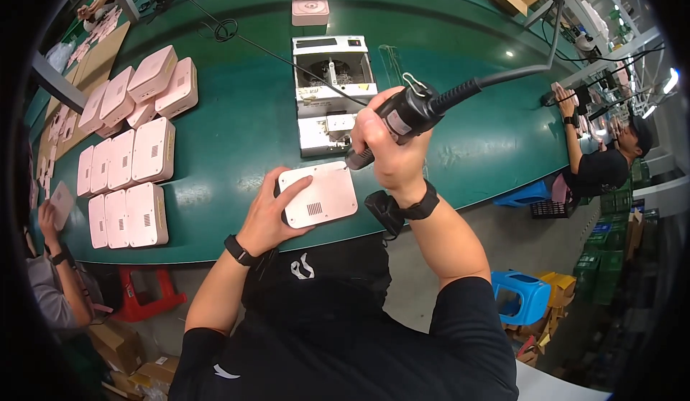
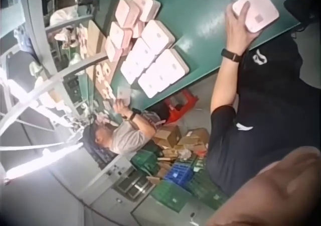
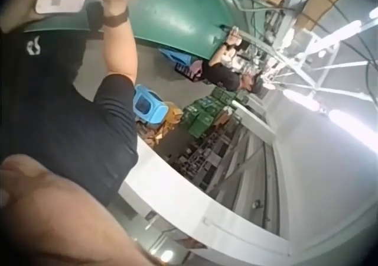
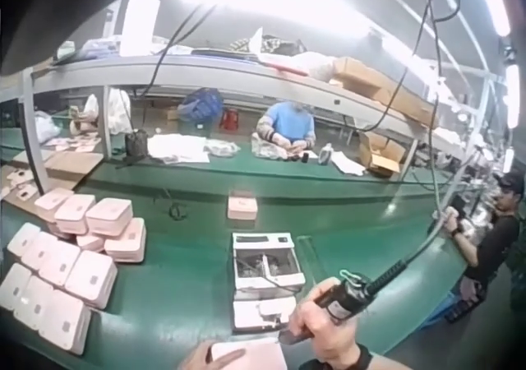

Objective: The person picks up a pink electronic device, places it on the table, and drives screws into the back using a power screwdriver. After finishing, the person moves the device to a stack on the left and repeats the process with another device.

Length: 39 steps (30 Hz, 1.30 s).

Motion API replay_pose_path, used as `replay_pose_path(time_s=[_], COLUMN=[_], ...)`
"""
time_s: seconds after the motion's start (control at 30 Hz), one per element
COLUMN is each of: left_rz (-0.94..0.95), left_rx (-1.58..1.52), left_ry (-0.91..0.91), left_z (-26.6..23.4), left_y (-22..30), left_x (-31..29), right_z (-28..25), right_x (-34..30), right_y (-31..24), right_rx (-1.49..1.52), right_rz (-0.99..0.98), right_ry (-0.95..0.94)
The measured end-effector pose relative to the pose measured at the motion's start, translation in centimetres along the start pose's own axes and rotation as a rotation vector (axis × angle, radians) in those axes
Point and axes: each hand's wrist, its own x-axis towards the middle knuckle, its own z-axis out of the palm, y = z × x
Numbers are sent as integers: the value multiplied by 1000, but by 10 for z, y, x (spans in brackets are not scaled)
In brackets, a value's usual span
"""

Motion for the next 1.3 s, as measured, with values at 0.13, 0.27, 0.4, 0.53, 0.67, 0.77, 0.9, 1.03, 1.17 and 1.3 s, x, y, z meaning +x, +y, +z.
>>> replay_pose_path(time_s=[0.13, 0.27, 0.4, 0.53, 0.67, 0.77, 0.9, 1.03, 1.17, 1.3], left_rz=[-16, -21, -6, -19, -22, -17, -23, -18, -36, -43], left_rx=[-2, 24, 36, 24, 62, 40, 50, 61, 56, 58], left_ry=[-4, 12, 17, 7, 3, -8, -18, -23, -25, -16], left_z=[1, 0, 1, 1, 1, 4, 6, 6, 5, 6], left_y=[0, 0, 1, 3, 6, 8, 6, 5, 3, 4], left_x=[1, 1, 1, 2, 2, 10, 18, 19, 19, 18], right_z=[-3, -6, -9, -9, -4, 1, 9, 12, 18, 22], right_x=[-1, -1, -7, 0, 14, 31, 44, 26, 18, 17], right_y=[3, 7, 9, 2, -18, -27, -12, -21, -21, -17], right_rx=[33, 86, 111, 113, 133, 206, 41, 43, 133, 156], right_rz=[16, 30, 21, 37, -22, -83, -90, -11, 3, 13], right_ry=[12, 5, -12, -31, -25, 40, -40, -55, -36, -26])
